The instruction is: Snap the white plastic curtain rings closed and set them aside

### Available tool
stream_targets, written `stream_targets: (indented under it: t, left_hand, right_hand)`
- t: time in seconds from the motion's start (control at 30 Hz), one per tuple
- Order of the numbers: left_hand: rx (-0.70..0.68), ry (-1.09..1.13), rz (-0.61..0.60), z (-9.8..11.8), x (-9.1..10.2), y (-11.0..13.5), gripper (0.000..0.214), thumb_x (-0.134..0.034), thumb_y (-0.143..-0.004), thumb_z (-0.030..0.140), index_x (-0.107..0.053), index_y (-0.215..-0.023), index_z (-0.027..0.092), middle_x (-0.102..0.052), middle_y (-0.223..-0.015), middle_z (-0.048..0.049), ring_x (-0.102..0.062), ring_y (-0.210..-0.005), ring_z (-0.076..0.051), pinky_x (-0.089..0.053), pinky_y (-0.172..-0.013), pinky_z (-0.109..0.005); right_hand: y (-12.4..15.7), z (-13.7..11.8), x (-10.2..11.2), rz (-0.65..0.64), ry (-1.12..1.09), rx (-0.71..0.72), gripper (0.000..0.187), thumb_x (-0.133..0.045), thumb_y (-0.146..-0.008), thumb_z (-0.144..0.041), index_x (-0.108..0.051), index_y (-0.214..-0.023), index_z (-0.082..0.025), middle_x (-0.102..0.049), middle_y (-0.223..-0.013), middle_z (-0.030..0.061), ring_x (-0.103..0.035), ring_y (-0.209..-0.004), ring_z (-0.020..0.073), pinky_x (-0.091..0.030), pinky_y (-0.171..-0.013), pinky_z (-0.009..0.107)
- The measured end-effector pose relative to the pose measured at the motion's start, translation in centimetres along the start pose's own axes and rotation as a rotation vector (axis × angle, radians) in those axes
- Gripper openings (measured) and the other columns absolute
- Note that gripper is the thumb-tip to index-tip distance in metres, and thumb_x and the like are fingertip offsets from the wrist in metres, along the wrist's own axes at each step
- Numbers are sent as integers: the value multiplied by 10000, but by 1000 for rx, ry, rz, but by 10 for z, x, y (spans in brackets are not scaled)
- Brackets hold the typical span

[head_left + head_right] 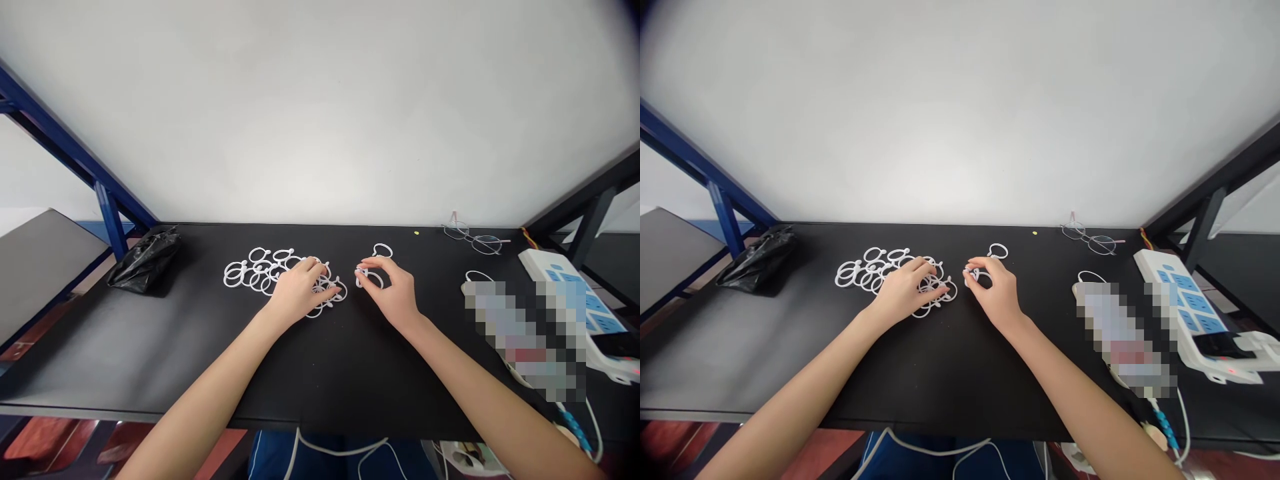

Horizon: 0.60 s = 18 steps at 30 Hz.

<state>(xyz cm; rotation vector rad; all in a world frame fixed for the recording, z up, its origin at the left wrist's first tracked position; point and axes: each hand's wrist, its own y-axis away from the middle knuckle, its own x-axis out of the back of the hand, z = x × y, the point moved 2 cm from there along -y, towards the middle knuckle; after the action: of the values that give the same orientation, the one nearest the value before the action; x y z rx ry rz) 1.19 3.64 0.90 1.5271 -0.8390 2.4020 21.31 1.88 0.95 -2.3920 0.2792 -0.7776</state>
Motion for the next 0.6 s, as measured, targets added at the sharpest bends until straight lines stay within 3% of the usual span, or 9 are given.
stream_targets:
  t: [0.13, 0.23, 0.33, 0.6]
  left_hand:
    - [-10, -27, 97, 2, 3, 0, 396, -648, -815, 552, -609, -940, 178, -636, -918, -59, -566, -848, -204, -408, -566, -257]
    - [-125, 6, 106, 10, 7, 1, 423, -663, -829, 493, -575, -1088, 170, -629, -1077, -91, -558, -981, -243, -477, -800, -360]
    - [-220, 73, 110, 19, 8, 4, 472, -619, -881, 439, -486, -1246, 171, -588, -1206, -118, -523, -1115, -267, -434, -949, -429]
    - [-298, 136, 45, 25, 0, 6, 368, -524, -952, 360, -479, -1263, 169, -610, -1186, -109, -542, -1072, -243, -418, -949, -418]
  right_hand:
    - [3, -5, -1, 65, -93, -3, 80, -681, -837, -241, -645, -905, -218, -724, -841, 36, -691, -697, 181, -592, -700, 350]
    - [7, -12, -2, 91, -193, -10, 80, -692, -833, -211, -650, -901, -215, -724, -867, 42, -702, -723, 180, -606, -708, 346]
    - [12, -20, -3, 73, -298, -11, 66, -685, -840, -199, -654, -894, -219, -710, -875, 43, -708, -806, 195, -616, -752, 361]
    - [16, -25, -7, 83, -368, 43, 68, -667, -845, -164, -640, -821, -222, -688, -872, 55, -692, -829, 206, -612, -715, 369]
